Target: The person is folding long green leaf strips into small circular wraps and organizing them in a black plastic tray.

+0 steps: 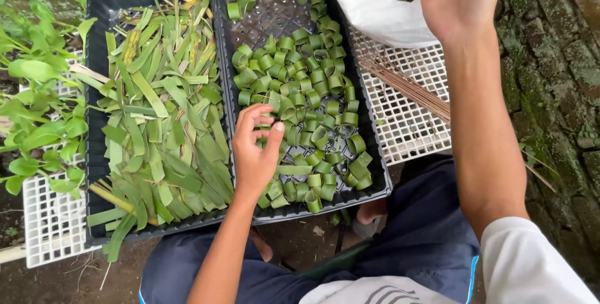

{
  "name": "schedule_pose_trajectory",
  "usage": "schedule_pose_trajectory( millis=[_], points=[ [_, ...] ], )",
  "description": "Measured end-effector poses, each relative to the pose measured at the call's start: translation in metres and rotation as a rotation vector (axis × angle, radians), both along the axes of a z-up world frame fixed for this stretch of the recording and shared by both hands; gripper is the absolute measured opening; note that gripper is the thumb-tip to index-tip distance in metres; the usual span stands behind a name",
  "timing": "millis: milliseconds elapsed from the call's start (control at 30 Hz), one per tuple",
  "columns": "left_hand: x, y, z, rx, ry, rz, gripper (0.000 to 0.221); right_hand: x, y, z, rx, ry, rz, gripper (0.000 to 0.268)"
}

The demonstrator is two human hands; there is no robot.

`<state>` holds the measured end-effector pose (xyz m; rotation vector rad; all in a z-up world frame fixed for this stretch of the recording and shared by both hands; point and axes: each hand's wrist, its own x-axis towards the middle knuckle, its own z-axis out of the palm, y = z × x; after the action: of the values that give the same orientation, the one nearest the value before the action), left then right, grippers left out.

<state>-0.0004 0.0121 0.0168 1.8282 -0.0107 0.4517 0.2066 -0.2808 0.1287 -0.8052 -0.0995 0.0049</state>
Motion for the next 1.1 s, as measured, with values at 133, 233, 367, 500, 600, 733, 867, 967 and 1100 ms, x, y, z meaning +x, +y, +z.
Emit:
schedule_pose_trajectory(
  millis=[133, 233, 367, 500, 600, 733, 867, 967, 1100],
  points=[
    [-0.001, 0.000, 0.002, 0.028, 0.035, -0.033, 0.025, -0.067, 0.046, 0.028, -0.227, 0.072, 0.017, 0.047],
    [-0.001, -0.002, -0.008, 0.157, 0.030, -0.239, 0.009, -0.099, 0.064, -0.004, -1.419, 0.253, 0.303, 0.018],
    [-0.007, -0.022, -0.015, 0.583, 0.113, -0.402, 0.023, -0.106, 0.054, -0.111, -1.597, -0.664, 0.612, 0.013],
    [0.003, -0.035, -0.024, 0.928, 0.212, -0.393, 0.027, -0.110, 0.066, -0.152, -2.062, -0.754, 0.689, 0.015],
    [0.010, -0.033, -0.039, 0.988, 0.181, -0.271, 0.016, -0.110, 0.068, -0.172, -2.123, -0.809, 0.612, 0.009],
    [0.008, -0.021, -0.038, 0.942, 0.271, -0.186, 0.020, -0.108, 0.063, -0.148, -2.015, -0.783, 0.605, 0.008],
    [0.003, -0.003, -0.032, 0.792, 0.127, -0.091, 0.019, -0.107, 0.056, -0.091, -1.479, -0.703, 0.544, 0.010],
    [-0.001, -0.004, -0.027, 0.671, 0.103, -0.171, 0.015, -0.098, 0.045, -0.097, -1.291, -0.538, 0.524, 0.014],
    [-0.009, -0.028, -0.039, 0.671, 0.098, -0.448, 0.016, -0.086, 0.036, -0.107, -1.139, -0.319, 0.576, 0.044]
  ],
)
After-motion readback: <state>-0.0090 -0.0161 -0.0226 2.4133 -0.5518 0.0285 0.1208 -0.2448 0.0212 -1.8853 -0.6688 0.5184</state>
